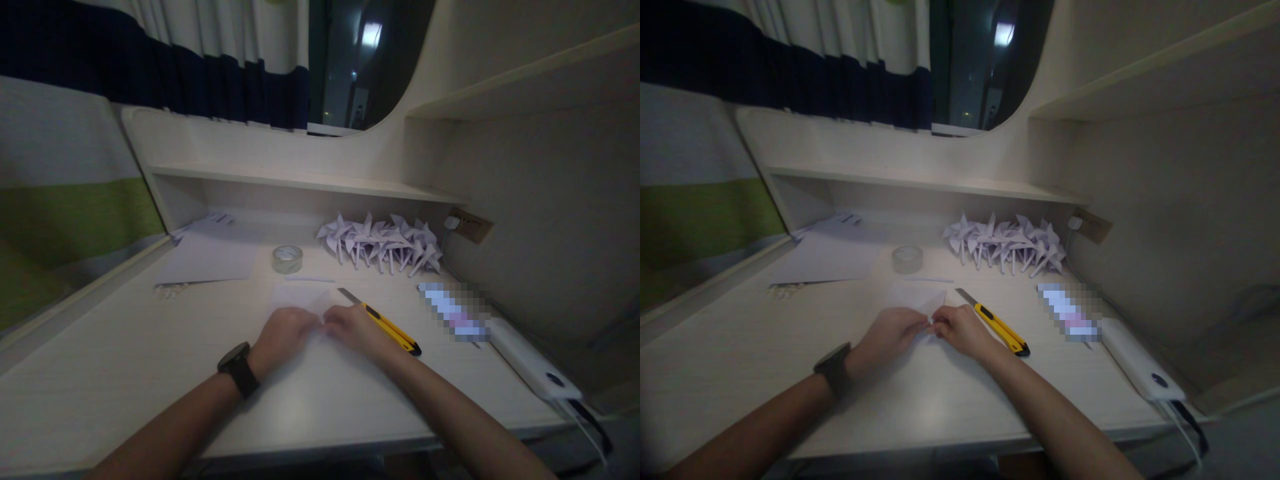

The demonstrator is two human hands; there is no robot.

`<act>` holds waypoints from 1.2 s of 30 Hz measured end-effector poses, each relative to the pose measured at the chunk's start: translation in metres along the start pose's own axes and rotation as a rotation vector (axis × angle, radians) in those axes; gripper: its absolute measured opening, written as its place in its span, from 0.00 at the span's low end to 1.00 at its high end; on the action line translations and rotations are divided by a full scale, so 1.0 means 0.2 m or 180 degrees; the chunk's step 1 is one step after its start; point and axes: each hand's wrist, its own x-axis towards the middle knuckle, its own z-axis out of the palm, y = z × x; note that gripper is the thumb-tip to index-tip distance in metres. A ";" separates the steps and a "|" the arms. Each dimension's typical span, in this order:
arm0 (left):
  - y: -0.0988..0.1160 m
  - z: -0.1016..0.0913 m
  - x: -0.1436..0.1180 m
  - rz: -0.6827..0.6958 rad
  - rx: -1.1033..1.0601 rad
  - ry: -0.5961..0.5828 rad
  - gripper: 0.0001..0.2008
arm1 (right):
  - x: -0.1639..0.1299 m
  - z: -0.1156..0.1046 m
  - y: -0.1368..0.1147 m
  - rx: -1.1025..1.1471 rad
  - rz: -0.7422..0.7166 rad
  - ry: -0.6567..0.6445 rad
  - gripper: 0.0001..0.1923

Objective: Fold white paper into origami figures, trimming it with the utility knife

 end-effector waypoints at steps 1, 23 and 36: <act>0.00 0.00 0.00 0.0005 -0.0004 -0.0016 0.15 | 0.00 0.00 0.00 -0.0020 -0.0009 -0.0009 0.07; -0.04 -0.08 0.02 -0.0620 0.0091 0.0306 0.12 | 0.02 0.07 0.05 0.0719 -0.0271 0.0563 0.08; -0.20 -0.10 0.38 -0.0319 0.0489 -0.1055 0.32 | 0.03 0.09 0.09 0.0478 -0.0741 -0.0030 0.09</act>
